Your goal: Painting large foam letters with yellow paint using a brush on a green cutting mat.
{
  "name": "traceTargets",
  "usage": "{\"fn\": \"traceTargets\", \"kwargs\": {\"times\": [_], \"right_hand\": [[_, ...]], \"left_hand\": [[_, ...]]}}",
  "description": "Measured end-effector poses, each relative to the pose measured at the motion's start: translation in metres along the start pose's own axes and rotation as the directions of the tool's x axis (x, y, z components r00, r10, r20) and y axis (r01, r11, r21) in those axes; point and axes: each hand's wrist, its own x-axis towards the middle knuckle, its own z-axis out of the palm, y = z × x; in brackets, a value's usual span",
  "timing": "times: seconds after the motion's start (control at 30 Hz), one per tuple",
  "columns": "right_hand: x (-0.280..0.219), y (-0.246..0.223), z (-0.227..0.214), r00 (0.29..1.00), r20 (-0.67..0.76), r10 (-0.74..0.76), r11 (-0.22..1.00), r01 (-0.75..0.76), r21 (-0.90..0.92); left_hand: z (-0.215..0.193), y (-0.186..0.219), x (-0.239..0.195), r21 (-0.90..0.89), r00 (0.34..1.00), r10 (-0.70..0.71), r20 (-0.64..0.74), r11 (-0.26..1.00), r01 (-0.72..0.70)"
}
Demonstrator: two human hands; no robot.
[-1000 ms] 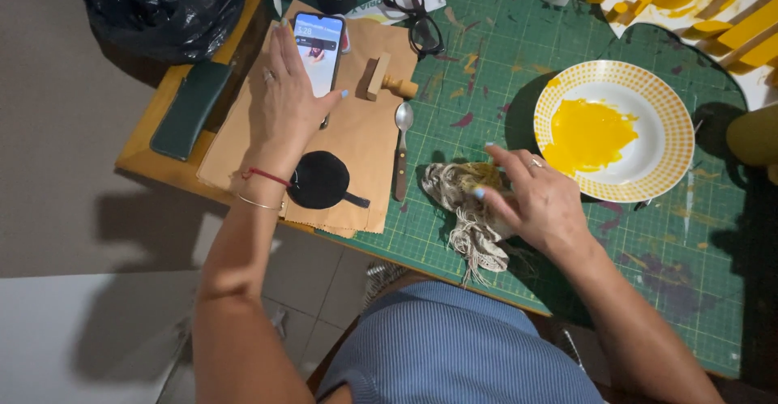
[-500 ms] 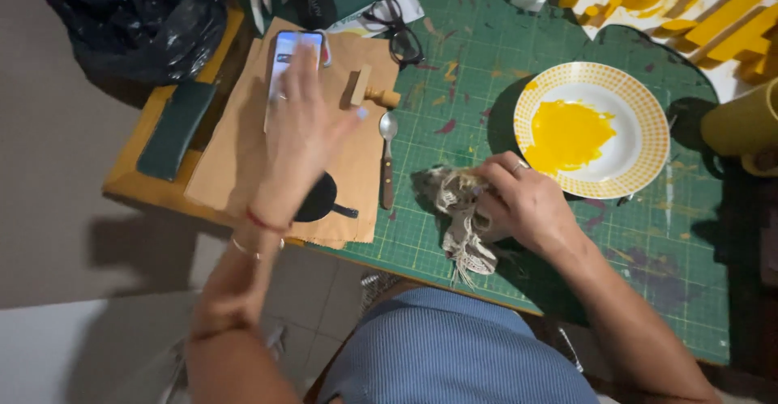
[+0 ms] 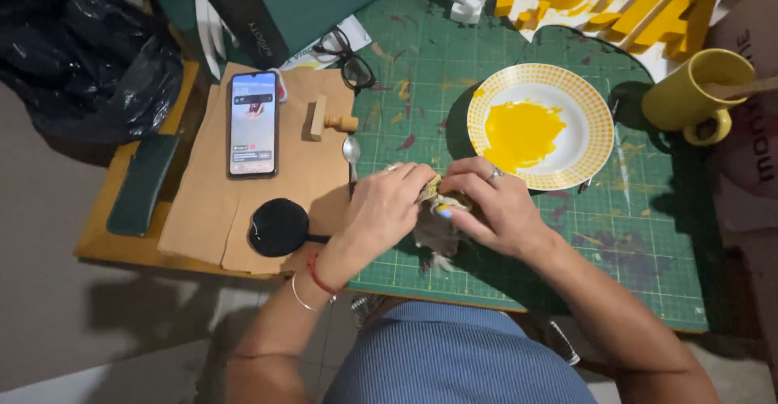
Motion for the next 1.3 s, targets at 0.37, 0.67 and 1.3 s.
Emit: {"fn": "traceTargets", "kwargs": {"times": [0.37, 0.67, 1.3], "right_hand": [[0.008, -0.006, -0.02, 0.939, 0.204, 0.279, 0.95, -0.301, 0.086], [0.006, -0.043, -0.045, 0.955, 0.231, 0.185, 0.977, -0.205, 0.064], [-0.15, -0.025, -0.176, 0.638, 0.155, 0.754, 0.544, -0.474, -0.692]], "left_hand": [[-0.01, 0.035, -0.001, -0.317, 0.957, -0.291, -0.022, 0.909, 0.269], [-0.029, 0.054, -0.013, -0.211, 0.928, -0.369, -0.057, 0.913, 0.35], [-0.025, 0.064, -0.012, -0.199, 0.986, 0.098, 0.135, 0.978, -0.07]]}}
